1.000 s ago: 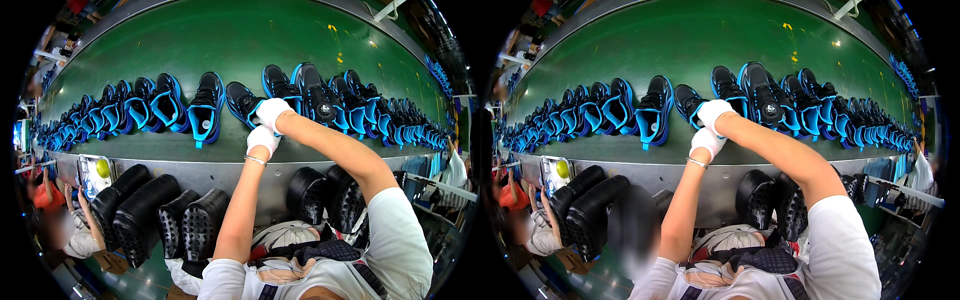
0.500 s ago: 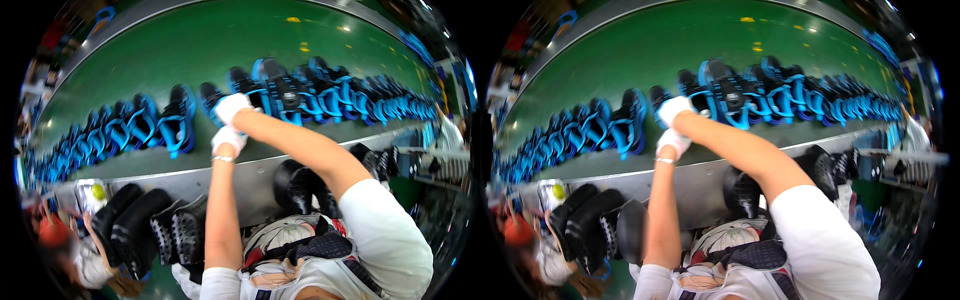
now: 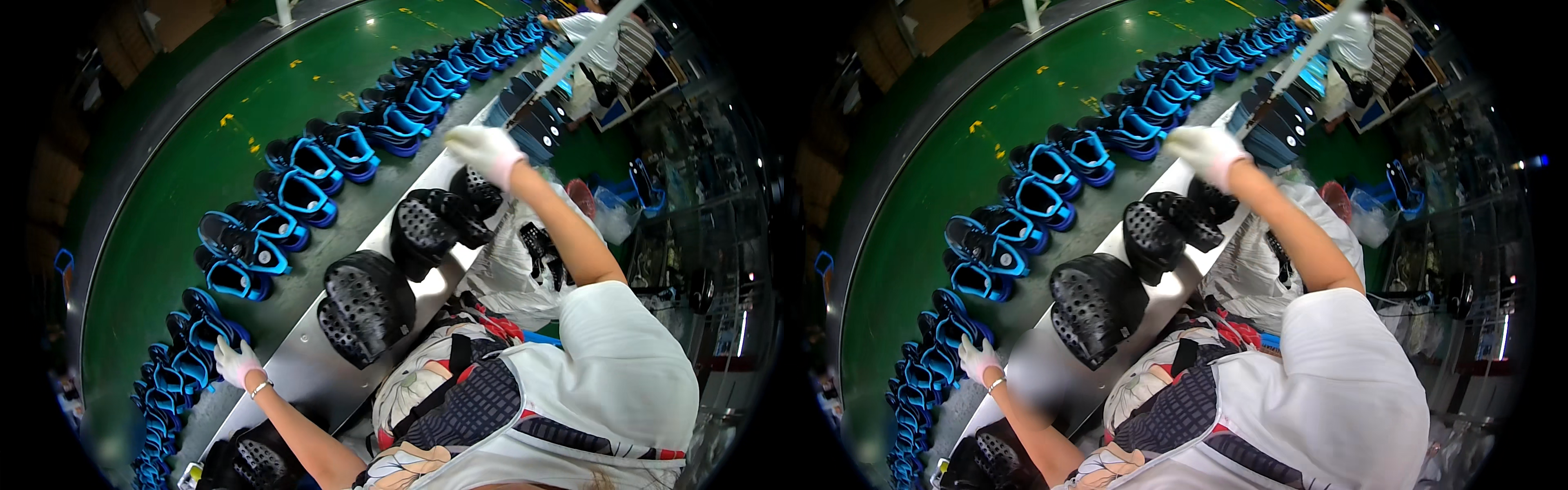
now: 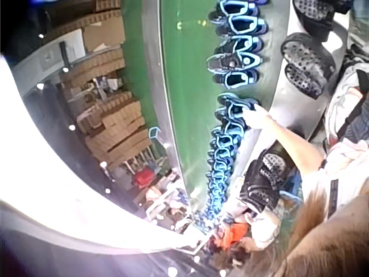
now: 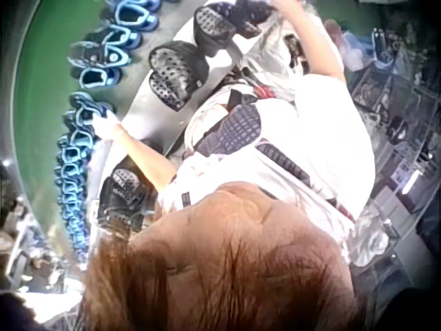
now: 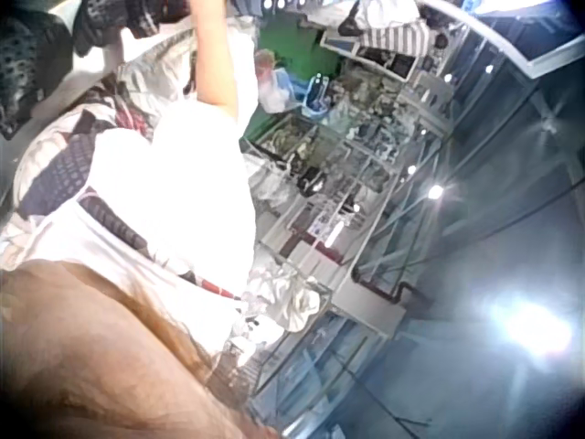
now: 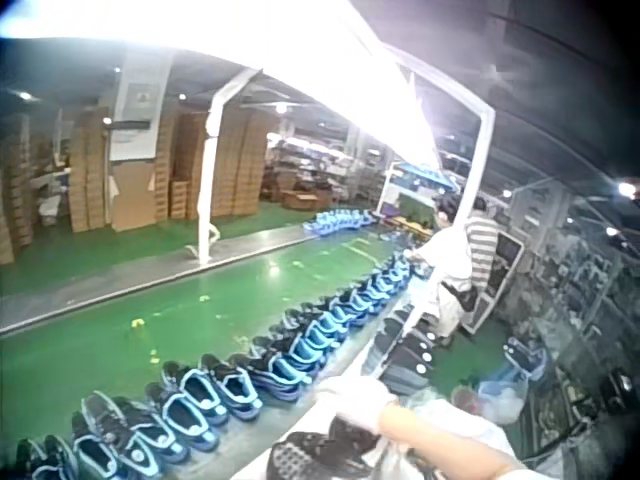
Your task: The person picks up blue and black sneakers from an assembly line by hand, places black ventilated shoe components on top of each pair, and pushes them down the line.
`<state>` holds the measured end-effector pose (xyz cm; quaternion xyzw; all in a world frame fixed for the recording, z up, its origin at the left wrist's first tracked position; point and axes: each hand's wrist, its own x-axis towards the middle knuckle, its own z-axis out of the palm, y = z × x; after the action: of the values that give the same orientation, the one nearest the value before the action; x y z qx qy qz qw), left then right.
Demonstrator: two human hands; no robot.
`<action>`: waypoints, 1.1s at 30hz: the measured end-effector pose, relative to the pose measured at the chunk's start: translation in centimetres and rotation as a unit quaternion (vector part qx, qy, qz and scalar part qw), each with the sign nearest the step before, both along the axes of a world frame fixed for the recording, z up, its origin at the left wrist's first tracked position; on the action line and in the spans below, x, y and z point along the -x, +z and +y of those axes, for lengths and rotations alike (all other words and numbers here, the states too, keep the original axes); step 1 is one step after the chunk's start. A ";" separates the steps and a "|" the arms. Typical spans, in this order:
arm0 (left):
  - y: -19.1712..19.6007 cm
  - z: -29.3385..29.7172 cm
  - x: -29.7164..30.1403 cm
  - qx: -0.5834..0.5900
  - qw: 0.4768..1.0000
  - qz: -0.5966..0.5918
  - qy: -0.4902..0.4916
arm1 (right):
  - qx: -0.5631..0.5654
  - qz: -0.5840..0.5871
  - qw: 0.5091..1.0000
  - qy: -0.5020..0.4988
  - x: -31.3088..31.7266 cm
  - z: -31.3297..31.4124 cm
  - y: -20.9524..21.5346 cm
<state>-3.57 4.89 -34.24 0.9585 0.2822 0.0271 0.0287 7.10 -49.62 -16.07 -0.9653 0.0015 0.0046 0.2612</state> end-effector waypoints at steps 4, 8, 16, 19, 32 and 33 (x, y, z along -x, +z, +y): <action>1.4 -4.0 1.7 -0.022 0.997 -0.066 -0.018 | 0.134 0.045 0.982 -0.128 4.8 -13.5 -2.8; 2.5 -5.3 3.8 0.046 0.984 -0.130 -0.111 | 0.134 0.072 0.983 -0.104 7.2 -16.6 -6.7; 4.6 -9.2 5.3 0.180 0.971 -0.126 -0.100 | 0.161 0.056 0.985 0.005 5.0 -18.7 -9.3; 4.9 -9.9 5.5 0.195 0.969 -0.105 -0.113 | 0.185 0.120 0.975 0.021 4.2 -19.2 -8.3; 5.2 -12.3 5.1 0.262 0.955 -0.067 -0.124 | 0.116 0.198 0.973 0.033 3.0 -21.2 -6.3; 5.1 -11.5 5.5 0.251 0.955 -0.082 -0.136 | 0.126 0.179 0.975 0.034 2.9 -20.7 -5.7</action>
<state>-9.08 -6.65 -29.15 0.9444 0.1435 0.0295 0.2943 4.18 -70.36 -21.78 -0.9734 0.0165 0.1860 0.1329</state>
